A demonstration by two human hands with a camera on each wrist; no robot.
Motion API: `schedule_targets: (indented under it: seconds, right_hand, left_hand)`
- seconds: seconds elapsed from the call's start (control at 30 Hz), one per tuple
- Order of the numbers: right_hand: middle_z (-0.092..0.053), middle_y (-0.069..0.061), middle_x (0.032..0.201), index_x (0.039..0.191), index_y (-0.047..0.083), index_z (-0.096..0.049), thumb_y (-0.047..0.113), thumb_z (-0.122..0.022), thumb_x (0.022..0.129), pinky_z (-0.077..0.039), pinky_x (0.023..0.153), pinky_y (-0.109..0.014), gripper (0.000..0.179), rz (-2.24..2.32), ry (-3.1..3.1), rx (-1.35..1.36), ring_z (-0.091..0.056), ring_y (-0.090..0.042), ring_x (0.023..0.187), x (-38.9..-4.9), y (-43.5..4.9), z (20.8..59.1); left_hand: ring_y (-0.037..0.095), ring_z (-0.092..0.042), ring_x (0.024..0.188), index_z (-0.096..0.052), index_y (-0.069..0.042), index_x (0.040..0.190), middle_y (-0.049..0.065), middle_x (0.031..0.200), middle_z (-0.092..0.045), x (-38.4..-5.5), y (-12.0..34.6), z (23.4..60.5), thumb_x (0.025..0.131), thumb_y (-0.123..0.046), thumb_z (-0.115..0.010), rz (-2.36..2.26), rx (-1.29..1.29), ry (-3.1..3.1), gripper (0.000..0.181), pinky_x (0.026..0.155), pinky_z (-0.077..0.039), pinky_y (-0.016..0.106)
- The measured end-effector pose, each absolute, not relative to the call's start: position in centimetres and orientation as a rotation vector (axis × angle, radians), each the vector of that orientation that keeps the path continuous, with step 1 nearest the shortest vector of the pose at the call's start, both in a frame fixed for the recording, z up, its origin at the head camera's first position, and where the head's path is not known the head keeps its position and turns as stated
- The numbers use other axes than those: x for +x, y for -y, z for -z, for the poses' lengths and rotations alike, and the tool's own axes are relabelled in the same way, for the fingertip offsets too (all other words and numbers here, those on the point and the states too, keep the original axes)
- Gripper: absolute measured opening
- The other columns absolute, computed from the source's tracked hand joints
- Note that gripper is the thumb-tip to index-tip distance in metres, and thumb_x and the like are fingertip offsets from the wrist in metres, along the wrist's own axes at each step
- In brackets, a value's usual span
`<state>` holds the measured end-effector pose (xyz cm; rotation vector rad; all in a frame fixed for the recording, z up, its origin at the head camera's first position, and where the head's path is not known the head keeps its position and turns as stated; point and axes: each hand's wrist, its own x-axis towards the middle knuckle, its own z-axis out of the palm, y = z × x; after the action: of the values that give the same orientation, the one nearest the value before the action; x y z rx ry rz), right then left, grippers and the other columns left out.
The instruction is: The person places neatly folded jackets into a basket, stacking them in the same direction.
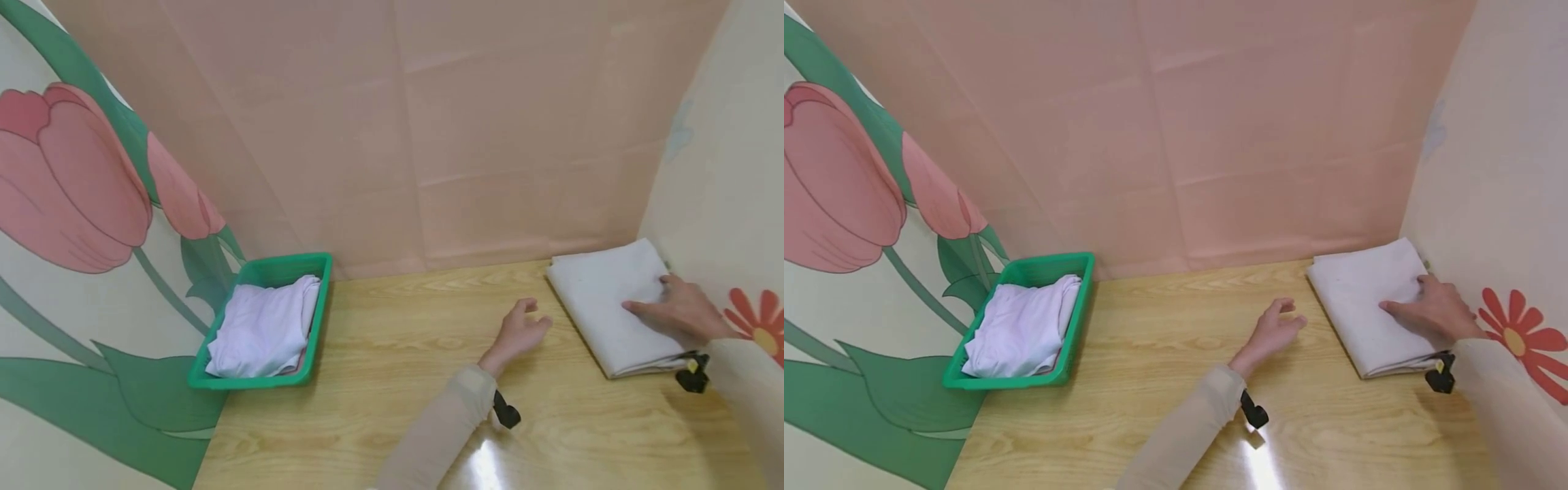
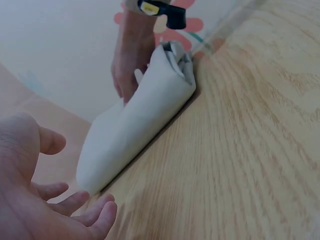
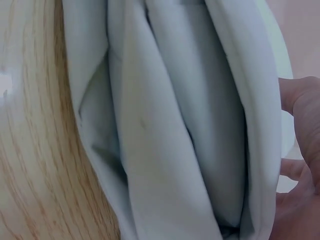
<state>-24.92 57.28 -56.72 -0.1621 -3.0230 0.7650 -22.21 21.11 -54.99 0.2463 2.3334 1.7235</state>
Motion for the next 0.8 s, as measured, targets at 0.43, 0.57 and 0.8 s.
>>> schedule_targets:
  seconds: [0.43, 0.57, 0.8]
  right_hand:
    - [-0.022, -0.056, 0.141, 0.158, -0.02, -0.005, 0.072, -0.073, 0.088, -0.046, 0.087, -0.073, 0.134, -0.84, 3.072, -0.297, -0.038, -0.066, 0.116, -24.7, -58.7, 57.6]
    - [-0.02, -0.055, 0.145, 0.156, -0.024, 0.001, 0.069, -0.074, 0.09, -0.048, 0.088, -0.071, 0.137, -0.932, 3.085, -0.277, -0.041, -0.063, 0.116, -24.5, -59.1, 57.7]
    - [-0.02, -0.054, 0.142, 0.154, -0.027, 0.0, 0.076, -0.07, 0.088, -0.051, 0.087, -0.068, 0.141, -1.012, 3.15, -0.434, -0.041, -0.058, 0.113, -24.3, -59.3, 57.9]
  left_hand:
    - [0.011, -0.056, 0.137, -0.049, -0.033, 0.155, -0.009, 0.156, -0.053, -21.3, -25.5, 54.8, 0.095, -0.045, -0.076, -1.553, 0.253, -2.264, 0.067, 0.106, -0.053, 0.036]
    - [0.009, -0.059, 0.132, -0.05, -0.035, 0.154, -0.013, 0.156, -0.052, -21.0, -26.4, 54.8, 0.094, -0.044, -0.079, -1.566, 0.214, -2.238, 0.068, 0.105, -0.054, 0.034]
    - [0.012, -0.073, 0.093, -0.052, -0.035, 0.152, -0.008, 0.153, -0.056, -21.2, -26.9, 54.6, 0.092, -0.031, -0.084, -1.659, 0.117, -2.095, 0.068, 0.084, -0.064, 0.034]
